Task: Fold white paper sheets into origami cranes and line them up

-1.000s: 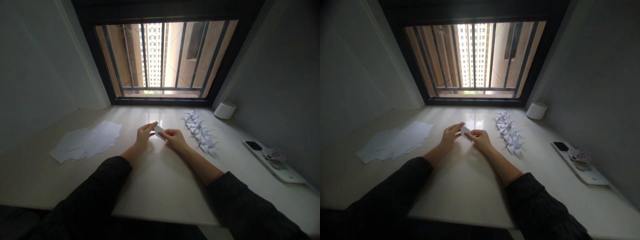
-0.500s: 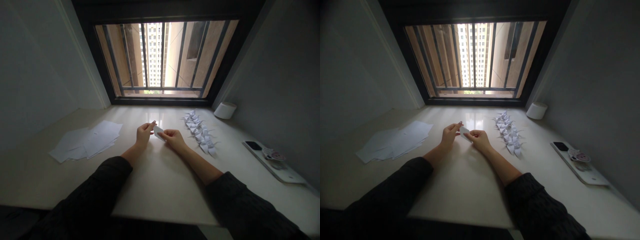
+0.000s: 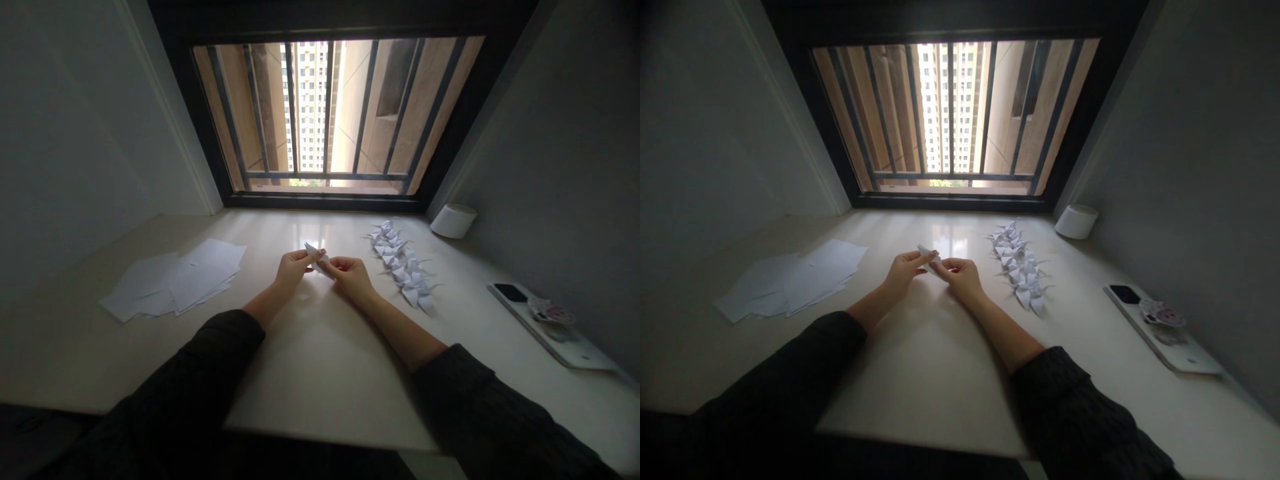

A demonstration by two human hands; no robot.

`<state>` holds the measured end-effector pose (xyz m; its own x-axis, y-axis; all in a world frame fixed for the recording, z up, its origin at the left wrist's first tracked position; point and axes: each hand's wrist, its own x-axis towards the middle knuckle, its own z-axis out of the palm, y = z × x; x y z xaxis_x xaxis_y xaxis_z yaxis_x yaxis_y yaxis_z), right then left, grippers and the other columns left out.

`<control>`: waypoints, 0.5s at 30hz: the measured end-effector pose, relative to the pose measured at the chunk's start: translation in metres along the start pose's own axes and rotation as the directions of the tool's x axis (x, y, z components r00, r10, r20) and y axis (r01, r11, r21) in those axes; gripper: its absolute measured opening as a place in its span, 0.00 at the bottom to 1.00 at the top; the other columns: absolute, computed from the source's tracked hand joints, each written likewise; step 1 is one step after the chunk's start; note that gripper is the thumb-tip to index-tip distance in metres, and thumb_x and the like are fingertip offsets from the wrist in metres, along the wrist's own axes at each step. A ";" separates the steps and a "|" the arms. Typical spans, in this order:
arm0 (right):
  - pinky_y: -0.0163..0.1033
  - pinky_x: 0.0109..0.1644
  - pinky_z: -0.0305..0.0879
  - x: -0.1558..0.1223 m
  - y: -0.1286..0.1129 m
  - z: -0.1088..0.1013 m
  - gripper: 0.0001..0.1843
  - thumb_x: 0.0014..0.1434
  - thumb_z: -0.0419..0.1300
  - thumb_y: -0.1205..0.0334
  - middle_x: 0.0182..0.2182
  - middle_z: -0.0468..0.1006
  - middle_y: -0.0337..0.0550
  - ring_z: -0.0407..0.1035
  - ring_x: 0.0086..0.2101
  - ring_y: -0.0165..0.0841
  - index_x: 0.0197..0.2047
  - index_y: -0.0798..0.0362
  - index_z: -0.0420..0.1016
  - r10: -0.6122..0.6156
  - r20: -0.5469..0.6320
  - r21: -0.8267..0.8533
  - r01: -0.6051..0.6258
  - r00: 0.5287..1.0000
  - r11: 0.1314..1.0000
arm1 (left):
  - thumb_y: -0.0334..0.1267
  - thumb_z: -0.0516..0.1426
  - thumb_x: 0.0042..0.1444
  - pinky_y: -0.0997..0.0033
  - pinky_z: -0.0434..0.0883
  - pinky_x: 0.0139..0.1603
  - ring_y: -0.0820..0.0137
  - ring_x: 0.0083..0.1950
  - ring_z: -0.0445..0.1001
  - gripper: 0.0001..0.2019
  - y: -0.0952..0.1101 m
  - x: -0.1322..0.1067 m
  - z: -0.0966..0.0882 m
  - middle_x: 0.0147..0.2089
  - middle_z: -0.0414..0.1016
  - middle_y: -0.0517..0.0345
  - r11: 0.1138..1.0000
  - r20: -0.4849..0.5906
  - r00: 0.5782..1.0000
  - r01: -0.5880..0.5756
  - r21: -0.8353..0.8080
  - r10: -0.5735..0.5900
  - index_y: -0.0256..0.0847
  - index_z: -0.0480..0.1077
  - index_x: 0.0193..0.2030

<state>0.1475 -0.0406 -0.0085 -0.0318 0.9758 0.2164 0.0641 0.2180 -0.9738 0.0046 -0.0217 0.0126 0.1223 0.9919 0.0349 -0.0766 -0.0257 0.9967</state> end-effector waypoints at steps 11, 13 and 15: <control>0.34 0.23 0.47 -0.002 -0.003 0.000 0.23 0.44 0.64 0.42 0.15 0.67 0.36 0.55 0.19 0.25 0.23 0.56 0.77 -0.002 0.020 -0.047 0.003 1.000 0.999 | 0.54 0.62 0.43 0.71 0.66 0.34 0.67 0.35 0.73 0.21 0.000 -0.001 0.000 0.36 0.78 0.50 0.999 -0.105 0.994 -0.021 -0.045 0.016 0.37 0.79 0.34; 0.34 0.23 0.46 -0.003 -0.003 0.001 0.22 0.44 0.64 0.42 0.15 0.66 0.35 0.54 0.19 0.25 0.23 0.56 0.77 -0.010 0.023 -0.054 0.011 1.000 0.998 | 0.55 0.61 0.44 0.70 0.66 0.34 0.67 0.36 0.73 0.22 0.000 -0.001 0.000 0.36 0.78 0.49 0.999 -0.123 0.992 -0.020 -0.049 0.014 0.36 0.79 0.34; 0.34 0.24 0.46 -0.003 -0.003 0.001 0.22 0.45 0.64 0.42 0.15 0.66 0.35 0.54 0.19 0.25 0.23 0.56 0.77 -0.007 0.020 -0.061 0.009 1.000 0.998 | 0.56 0.61 0.44 0.70 0.67 0.34 0.66 0.36 0.73 0.23 -0.002 -0.001 0.000 0.37 0.78 0.48 0.999 -0.129 0.991 -0.024 -0.042 0.018 0.36 0.78 0.35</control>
<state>0.1468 -0.0444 -0.0059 -0.0525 0.9736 0.2222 0.1241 0.2271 -0.9659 0.0050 -0.0224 0.0107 -0.0077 0.9990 0.0433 -0.1208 -0.0439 0.9917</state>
